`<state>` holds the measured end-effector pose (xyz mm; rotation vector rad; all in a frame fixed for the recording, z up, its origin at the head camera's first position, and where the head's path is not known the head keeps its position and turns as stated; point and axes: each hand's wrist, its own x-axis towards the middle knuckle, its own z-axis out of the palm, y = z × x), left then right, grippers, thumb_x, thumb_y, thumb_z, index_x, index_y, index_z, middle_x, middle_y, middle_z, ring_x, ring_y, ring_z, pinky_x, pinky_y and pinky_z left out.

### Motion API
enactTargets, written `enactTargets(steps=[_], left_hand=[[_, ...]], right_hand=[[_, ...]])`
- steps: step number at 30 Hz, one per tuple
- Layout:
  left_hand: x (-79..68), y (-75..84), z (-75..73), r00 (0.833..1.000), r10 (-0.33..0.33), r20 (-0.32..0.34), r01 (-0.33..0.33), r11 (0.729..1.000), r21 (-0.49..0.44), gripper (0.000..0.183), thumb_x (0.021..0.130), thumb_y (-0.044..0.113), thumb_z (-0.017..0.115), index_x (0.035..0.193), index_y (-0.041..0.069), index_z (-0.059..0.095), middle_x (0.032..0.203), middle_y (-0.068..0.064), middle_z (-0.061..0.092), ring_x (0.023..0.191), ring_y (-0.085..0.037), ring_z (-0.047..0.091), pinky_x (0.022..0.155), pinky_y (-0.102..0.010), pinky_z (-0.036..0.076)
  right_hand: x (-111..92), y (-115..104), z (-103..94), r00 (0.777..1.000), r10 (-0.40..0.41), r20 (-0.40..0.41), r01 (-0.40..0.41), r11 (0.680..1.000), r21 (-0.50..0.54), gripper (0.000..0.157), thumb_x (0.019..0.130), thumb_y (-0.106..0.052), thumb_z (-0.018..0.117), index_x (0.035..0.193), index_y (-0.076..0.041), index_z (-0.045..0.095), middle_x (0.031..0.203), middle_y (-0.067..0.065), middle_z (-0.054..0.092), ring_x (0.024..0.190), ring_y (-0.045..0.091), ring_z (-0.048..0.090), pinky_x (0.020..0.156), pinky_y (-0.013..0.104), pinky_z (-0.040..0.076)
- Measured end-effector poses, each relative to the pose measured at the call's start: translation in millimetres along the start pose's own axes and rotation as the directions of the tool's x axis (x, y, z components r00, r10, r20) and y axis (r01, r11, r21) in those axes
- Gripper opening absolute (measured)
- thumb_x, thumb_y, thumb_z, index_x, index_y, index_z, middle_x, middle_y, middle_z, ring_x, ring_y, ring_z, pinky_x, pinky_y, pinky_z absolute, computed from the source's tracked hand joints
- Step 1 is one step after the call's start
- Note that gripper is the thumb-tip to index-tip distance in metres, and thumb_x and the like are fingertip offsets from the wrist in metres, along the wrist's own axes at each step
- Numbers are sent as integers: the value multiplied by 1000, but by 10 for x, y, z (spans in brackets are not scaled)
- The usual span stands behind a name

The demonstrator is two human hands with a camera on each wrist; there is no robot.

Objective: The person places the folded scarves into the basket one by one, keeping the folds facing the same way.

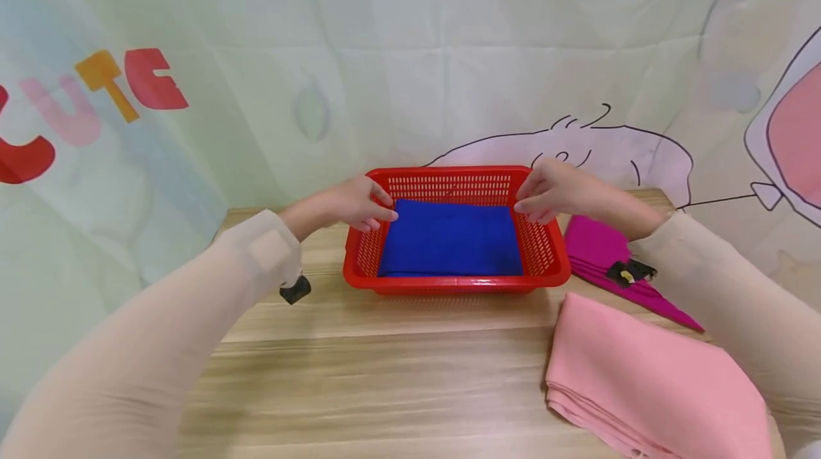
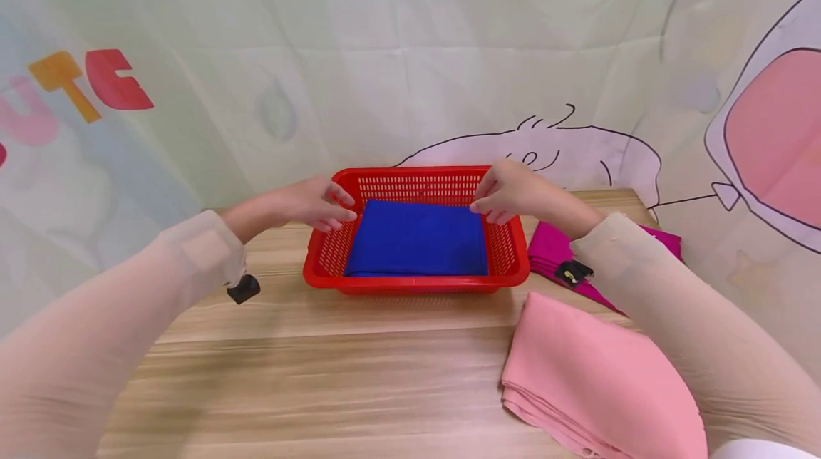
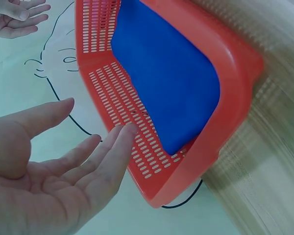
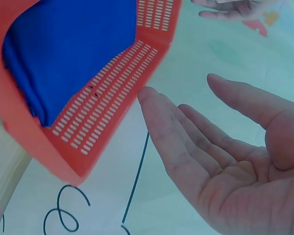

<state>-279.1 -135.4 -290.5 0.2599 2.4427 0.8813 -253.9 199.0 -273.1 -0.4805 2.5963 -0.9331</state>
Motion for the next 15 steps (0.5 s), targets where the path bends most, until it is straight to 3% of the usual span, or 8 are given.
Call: enactTargets(steps=[5, 15], left_hand=[[-81, -11, 20, 1000, 27, -4, -27, 999, -22, 48, 97, 18, 67, 135, -6, 52, 107, -17, 66, 78, -19, 65, 83, -34, 59], [-227, -40, 65, 998, 55, 14, -54, 998, -23, 47, 96, 19, 67, 134, -5, 53, 110, -18, 65, 92, -29, 66, 88, -39, 57]], right_hand=[[-98, 83, -83, 1000, 16, -11, -16, 1000, 22, 36, 95, -13, 68, 118, 13, 61, 105, 24, 69, 87, 34, 71, 73, 39, 61], [-315, 306, -189, 999, 28, -33, -25, 996, 88, 35, 96, -10, 66, 118, 16, 60, 101, 22, 71, 81, 27, 72, 72, 39, 61]])
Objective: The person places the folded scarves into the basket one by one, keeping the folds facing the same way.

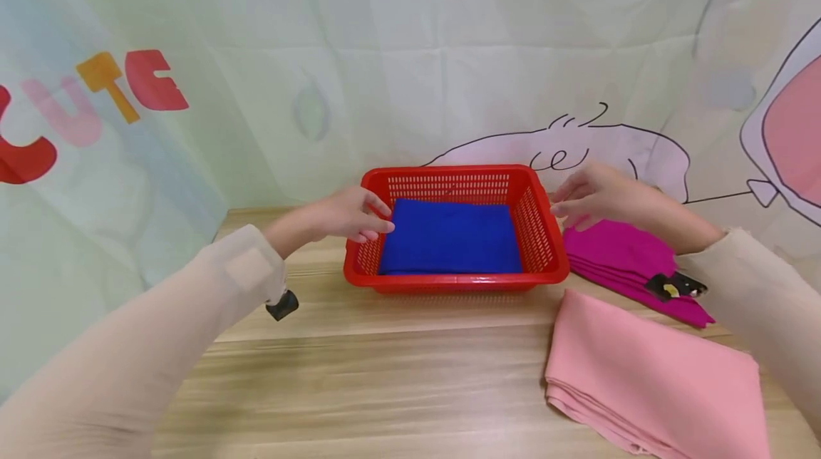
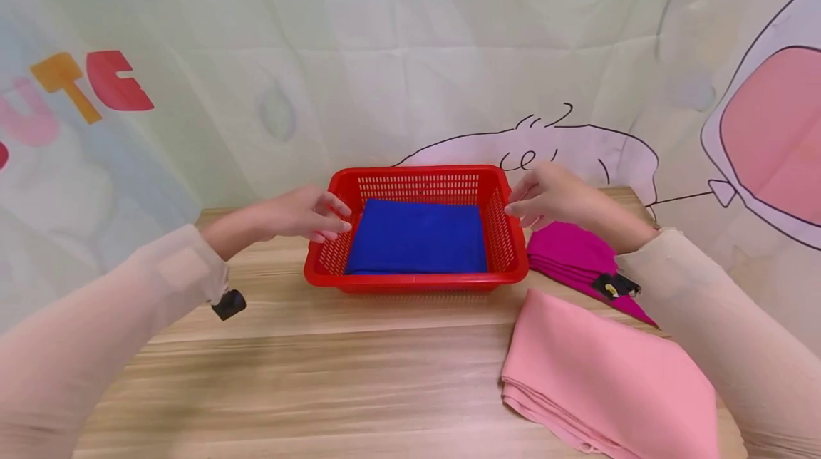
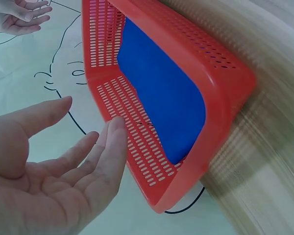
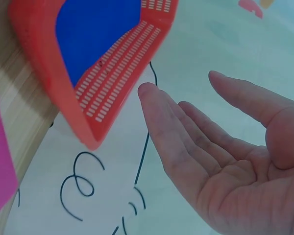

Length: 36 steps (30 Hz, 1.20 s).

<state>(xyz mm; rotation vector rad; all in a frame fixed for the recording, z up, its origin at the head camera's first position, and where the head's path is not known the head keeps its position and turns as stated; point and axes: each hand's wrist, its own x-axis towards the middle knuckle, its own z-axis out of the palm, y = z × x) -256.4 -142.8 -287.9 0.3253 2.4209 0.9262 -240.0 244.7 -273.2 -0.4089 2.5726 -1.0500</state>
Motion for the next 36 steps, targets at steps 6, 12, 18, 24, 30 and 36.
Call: enactTargets(steps=[6, 12, 18, 24, 30, 36], left_hand=[[-78, -36, 39, 1000, 1, 13, -1, 1000, 6, 47, 96, 19, 67, 134, -4, 53, 116, -20, 64, 96, -29, 66, 89, -40, 57], [-147, -60, 88, 1000, 15, 20, -15, 1000, 1, 48, 95, 19, 69, 133, -4, 54, 110, -17, 66, 91, -25, 66, 84, -37, 59], [-240, -75, 145, 998, 55, 42, -55, 998, -13, 45, 95, 18, 69, 130, -6, 54, 101, -15, 68, 89, -24, 66, 83, -39, 59], [-357, -105, 210, 995, 81, 50, -79, 996, -30, 45, 94, 18, 69, 130, -6, 55, 103, -15, 68, 94, -28, 66, 83, -38, 59], [-421, -171, 309, 992, 108, 62, -105, 993, -54, 45, 93, 18, 71, 129, -4, 57, 104, -13, 68, 91, -25, 68, 82, -37, 59], [-443, -243, 427, 985, 153, 76, -144, 984, -108, 40, 93, 15, 71, 126, -6, 60, 97, -9, 69, 83, -19, 67, 81, -38, 60]], right_hand=[[-116, 146, -49, 1000, 5, -17, -4, 999, 40, 36, 96, -10, 66, 118, 17, 59, 98, 18, 72, 81, 26, 72, 72, 40, 61], [-218, 230, -83, 1000, 7, -28, -5, 999, 53, 38, 96, -11, 67, 120, 17, 58, 99, 17, 72, 82, 26, 72, 72, 40, 61], [-319, 312, -97, 999, 13, -51, -9, 996, 85, 34, 96, -6, 66, 119, 18, 58, 100, 18, 72, 80, 23, 72, 71, 41, 61], [-359, 420, -70, 998, 27, -64, -19, 994, 109, 33, 96, -6, 65, 118, 18, 58, 97, 17, 72, 77, 19, 71, 70, 39, 62], [-374, 492, -42, 996, 61, -71, -51, 990, 130, 33, 96, -7, 66, 117, 18, 58, 94, 16, 72, 77, 21, 71, 71, 39, 62], [-337, 598, 9, 995, 58, -75, -45, 986, 163, 34, 96, -6, 66, 116, 20, 57, 93, 16, 72, 76, 20, 71, 69, 39, 62]])
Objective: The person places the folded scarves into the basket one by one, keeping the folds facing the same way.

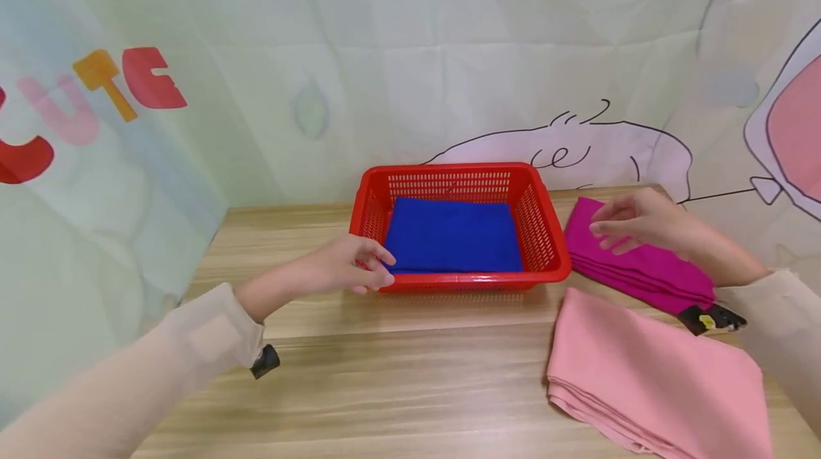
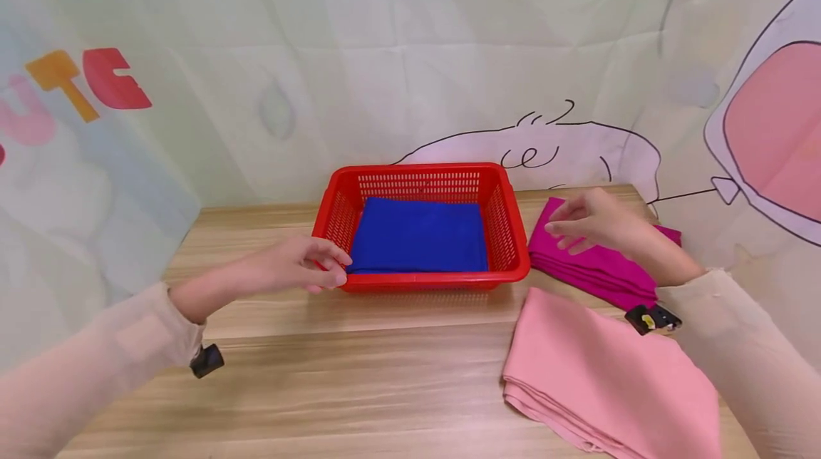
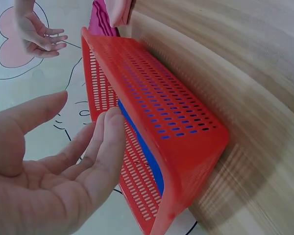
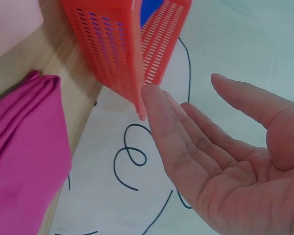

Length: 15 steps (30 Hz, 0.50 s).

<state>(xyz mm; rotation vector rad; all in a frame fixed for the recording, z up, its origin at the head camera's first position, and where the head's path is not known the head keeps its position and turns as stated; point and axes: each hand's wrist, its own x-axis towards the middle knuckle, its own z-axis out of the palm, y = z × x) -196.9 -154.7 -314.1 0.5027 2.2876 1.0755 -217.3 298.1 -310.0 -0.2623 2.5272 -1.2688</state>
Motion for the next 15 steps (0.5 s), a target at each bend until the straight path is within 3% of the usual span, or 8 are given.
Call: enactTargets(steps=[9, 15], left_hand=[[-14, -7, 121, 998, -38, 45, 40, 998, -52, 40, 93, 15, 71, 126, -4, 60, 102, -8, 69, 89, -19, 67, 83, -39, 59], [-34, -25, 160, 998, -28, 52, 32, 997, -72, 41, 93, 14, 70, 127, -6, 59, 102, -9, 69, 88, -19, 67, 84, -41, 59]], right_hand=[[111, 181, 83, 999, -44, 3, 44, 999, 3, 33, 97, -3, 62, 118, 22, 54, 96, 18, 71, 75, 20, 71, 69, 40, 62], [193, 235, 150, 997, -81, 12, 81, 996, 21, 32, 98, 0, 58, 120, 23, 50, 100, 24, 70, 76, 25, 71, 67, 40, 62]])
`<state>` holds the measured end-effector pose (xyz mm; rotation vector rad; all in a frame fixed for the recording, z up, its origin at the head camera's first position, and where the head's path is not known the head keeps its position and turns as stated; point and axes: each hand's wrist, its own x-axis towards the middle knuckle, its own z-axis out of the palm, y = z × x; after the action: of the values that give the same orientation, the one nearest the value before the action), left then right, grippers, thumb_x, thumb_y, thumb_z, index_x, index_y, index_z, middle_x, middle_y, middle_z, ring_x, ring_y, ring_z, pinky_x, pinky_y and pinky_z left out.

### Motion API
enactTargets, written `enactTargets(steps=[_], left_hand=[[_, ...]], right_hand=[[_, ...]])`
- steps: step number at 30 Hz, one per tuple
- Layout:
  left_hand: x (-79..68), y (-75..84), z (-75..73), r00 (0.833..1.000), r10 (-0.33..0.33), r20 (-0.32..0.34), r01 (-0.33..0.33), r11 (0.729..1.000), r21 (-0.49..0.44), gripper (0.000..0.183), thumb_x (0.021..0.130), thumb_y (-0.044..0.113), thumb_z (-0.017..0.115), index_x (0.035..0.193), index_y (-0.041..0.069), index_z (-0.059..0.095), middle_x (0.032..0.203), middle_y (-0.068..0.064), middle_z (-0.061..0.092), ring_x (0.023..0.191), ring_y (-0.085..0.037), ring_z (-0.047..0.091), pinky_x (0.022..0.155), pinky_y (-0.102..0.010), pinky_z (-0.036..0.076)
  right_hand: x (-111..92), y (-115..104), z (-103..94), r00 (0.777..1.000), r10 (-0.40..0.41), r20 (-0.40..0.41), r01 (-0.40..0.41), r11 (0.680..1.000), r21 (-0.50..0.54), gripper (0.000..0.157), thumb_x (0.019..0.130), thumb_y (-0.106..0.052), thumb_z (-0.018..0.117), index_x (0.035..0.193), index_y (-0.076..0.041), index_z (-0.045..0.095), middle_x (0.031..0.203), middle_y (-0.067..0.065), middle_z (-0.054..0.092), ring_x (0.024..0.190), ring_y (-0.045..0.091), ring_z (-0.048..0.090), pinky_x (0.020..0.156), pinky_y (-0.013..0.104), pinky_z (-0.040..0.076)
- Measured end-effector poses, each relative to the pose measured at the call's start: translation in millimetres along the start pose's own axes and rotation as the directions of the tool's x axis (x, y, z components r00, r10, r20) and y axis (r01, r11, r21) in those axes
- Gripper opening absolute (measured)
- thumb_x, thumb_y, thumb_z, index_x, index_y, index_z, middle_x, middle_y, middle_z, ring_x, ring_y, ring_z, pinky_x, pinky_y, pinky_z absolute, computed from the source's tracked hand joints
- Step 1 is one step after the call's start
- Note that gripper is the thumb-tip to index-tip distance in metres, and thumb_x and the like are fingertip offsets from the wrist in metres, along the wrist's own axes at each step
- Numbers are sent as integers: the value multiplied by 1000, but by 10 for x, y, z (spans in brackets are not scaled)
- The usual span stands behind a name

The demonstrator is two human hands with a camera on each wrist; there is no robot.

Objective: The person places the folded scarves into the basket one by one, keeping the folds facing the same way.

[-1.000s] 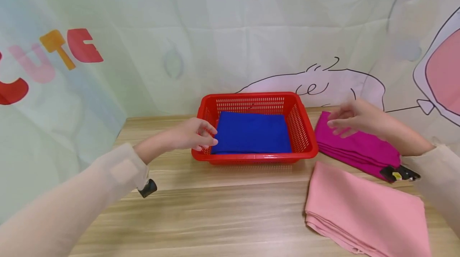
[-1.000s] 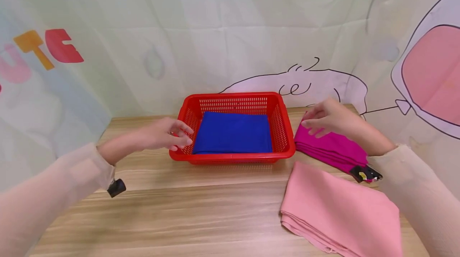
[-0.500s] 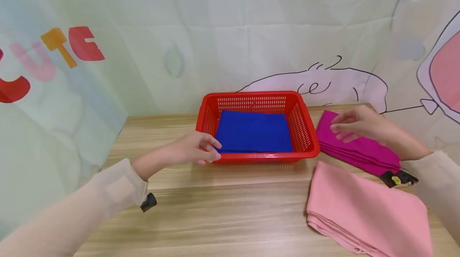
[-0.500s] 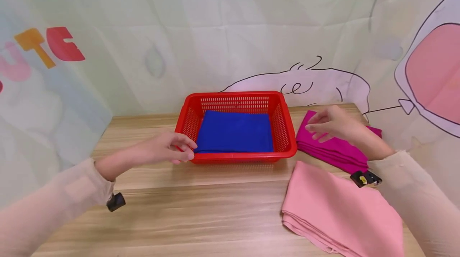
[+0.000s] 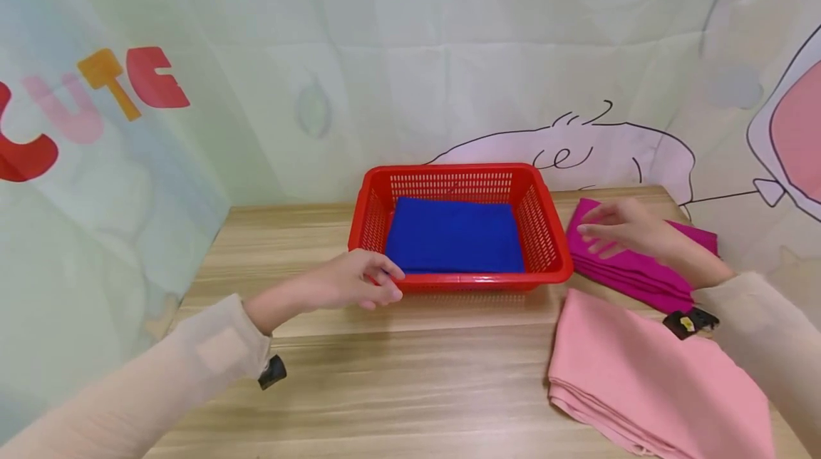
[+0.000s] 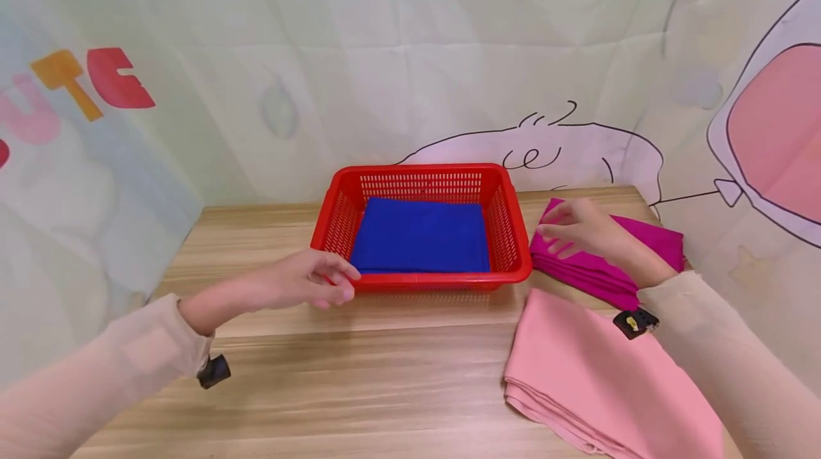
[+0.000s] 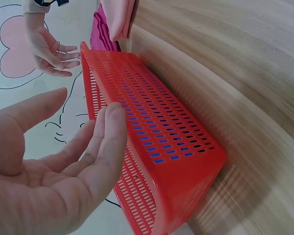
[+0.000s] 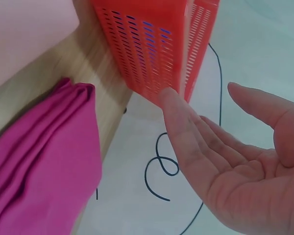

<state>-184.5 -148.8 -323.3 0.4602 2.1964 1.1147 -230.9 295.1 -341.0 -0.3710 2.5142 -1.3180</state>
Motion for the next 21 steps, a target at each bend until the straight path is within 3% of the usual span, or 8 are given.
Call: enactTargets(steps=[9, 17, 21], left_hand=[[-29, -60, 79, 1000, 5, 17, -4, 998, -61, 37, 93, 14, 71, 125, -3, 61, 102, -8, 68, 92, -24, 68, 86, -40, 58], [2, -102, 198, 999, 22, 36, -18, 996, -89, 38, 93, 14, 71, 126, -2, 60, 103, -8, 69, 98, -27, 67, 86, -41, 58], [34, -124, 257, 998, 37, 57, -31, 994, -104, 38, 94, 14, 69, 127, -3, 59, 106, -11, 69, 99, -27, 67, 85, -39, 59]], right_hand=[[150, 40, 130, 1000, -4, -3, 4, 1000, -7, 34, 101, -3, 56, 121, 24, 51, 101, 30, 67, 78, 32, 71, 67, 41, 62], [256, 78, 221, 999, 29, -27, -28, 999, 33, 56, 102, -12, 57, 136, 25, 34, 111, 36, 62, 78, 32, 72, 69, 41, 61], [313, 67, 257, 999, 36, -33, -34, 998, 50, 57, 102, -15, 58, 138, 23, 34, 110, 35, 63, 75, 30, 71, 69, 42, 61]])
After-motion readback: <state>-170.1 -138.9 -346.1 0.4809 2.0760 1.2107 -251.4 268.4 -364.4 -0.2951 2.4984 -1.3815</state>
